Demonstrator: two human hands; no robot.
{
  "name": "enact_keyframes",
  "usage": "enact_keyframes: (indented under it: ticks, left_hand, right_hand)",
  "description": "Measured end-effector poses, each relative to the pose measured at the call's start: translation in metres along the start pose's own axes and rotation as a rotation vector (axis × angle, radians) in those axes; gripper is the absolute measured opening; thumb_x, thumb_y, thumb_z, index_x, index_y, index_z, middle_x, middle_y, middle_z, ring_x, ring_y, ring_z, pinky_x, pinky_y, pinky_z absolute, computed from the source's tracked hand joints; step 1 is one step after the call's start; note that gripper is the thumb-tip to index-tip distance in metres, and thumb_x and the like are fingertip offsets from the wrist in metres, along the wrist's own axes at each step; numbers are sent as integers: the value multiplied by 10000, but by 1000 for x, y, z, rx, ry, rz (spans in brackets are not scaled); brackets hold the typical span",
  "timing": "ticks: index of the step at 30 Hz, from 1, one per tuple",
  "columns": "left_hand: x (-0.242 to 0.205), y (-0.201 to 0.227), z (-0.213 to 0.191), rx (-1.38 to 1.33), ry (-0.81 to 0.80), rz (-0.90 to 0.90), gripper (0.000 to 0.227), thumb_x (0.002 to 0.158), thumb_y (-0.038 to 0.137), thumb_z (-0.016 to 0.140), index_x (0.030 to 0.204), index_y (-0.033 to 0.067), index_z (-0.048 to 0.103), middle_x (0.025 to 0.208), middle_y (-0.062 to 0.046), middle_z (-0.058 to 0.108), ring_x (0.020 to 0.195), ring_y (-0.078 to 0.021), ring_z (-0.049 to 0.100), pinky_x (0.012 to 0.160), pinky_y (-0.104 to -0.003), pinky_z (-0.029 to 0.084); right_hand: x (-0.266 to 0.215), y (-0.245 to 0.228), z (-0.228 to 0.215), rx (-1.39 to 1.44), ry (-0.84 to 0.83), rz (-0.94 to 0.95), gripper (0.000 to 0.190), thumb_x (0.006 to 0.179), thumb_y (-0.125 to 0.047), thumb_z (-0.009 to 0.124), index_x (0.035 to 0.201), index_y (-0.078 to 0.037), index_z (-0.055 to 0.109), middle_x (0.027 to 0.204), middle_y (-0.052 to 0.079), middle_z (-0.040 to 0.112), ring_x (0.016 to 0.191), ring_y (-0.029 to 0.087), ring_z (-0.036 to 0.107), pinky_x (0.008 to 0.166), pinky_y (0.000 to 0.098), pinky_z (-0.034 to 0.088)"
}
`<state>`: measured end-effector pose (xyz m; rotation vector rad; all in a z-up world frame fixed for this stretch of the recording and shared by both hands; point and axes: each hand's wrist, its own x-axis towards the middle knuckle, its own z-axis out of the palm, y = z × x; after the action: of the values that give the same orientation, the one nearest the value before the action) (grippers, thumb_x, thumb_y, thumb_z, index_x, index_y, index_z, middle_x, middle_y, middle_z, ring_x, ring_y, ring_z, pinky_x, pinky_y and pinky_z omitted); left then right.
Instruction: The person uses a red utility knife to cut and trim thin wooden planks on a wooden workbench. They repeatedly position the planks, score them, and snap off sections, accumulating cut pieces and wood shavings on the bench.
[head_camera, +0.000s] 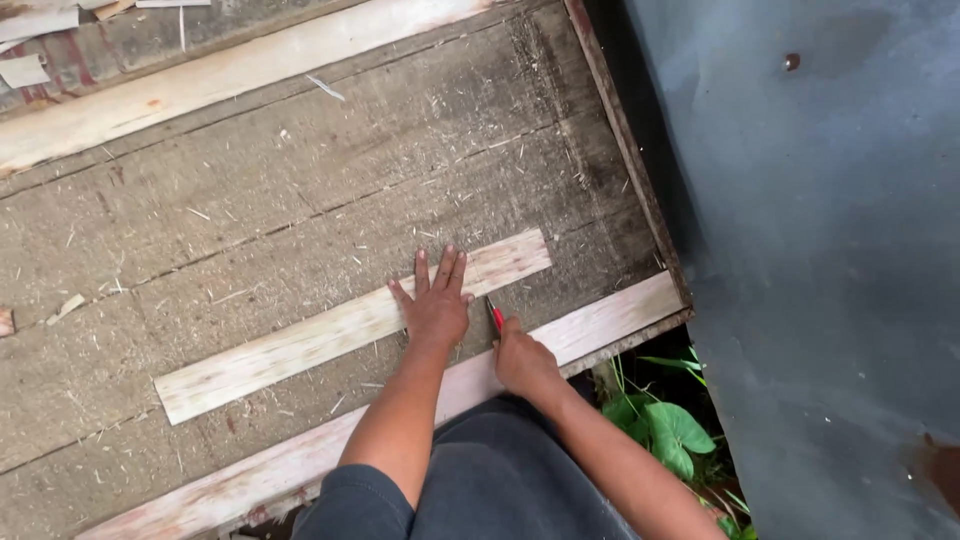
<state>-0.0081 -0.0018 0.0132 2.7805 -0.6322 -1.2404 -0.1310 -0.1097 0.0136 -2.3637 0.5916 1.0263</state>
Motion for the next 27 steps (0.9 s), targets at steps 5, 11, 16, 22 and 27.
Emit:
enact_keyframes:
  ticks: [5, 11, 16, 22, 27]
  left_hand:
    - [5, -7, -4, 25, 22, 39, 852, 1021, 497, 528, 1668, 300, 10, 1736, 107, -97, 1592, -326, -112, 1197, -777, 74]
    - [24, -16, 21, 101, 214, 139, 673, 1049, 432, 471, 1626, 165, 250, 1701, -51, 229, 1556, -384, 193, 1167, -674, 243]
    - [43, -34, 40, 71, 429, 238, 532, 1081, 448, 356, 1497, 137, 472, 1488, -95, 551, 1392, -345, 512, 1121, -517, 380]
    - [77, -46, 52, 37, 648, 223, 327, 1045, 485, 429, 983, 216, 605, 889, 8, 627, 939, -224, 691, 864, -424, 492]
    - [52, -37, 6, 2, 581, 116, 452, 981, 320, 611, 1405, 182, 537, 1207, -29, 608, 1251, -253, 527, 1172, -570, 280]
  right_hand:
    - [-4, 2, -15, 76, -9, -22, 408, 1046, -327, 365, 1212, 27, 479, 1034, 331, 702, 1005, 503, 713, 783, 572, 589]
    - [-22, 8, -14, 113, 50, -17, 355, 1025, -343, 416, 1169, -24, 478, 1011, 320, 704, 975, 522, 714, 789, 571, 586]
    - [-25, -1, -22, 120, 106, -33, 342, 1031, -352, 412, 1154, -40, 478, 990, 318, 713, 957, 513, 724, 786, 559, 590]
    - [-2, -3, -16, 70, 178, -40, 368, 1025, -442, 390, 1182, -111, 420, 913, 271, 725, 917, 488, 738, 771, 542, 598]
    - [12, -7, -21, 89, 232, -68, 340, 1035, -382, 410, 1168, -71, 448, 868, 298, 716, 873, 501, 739, 723, 559, 602]
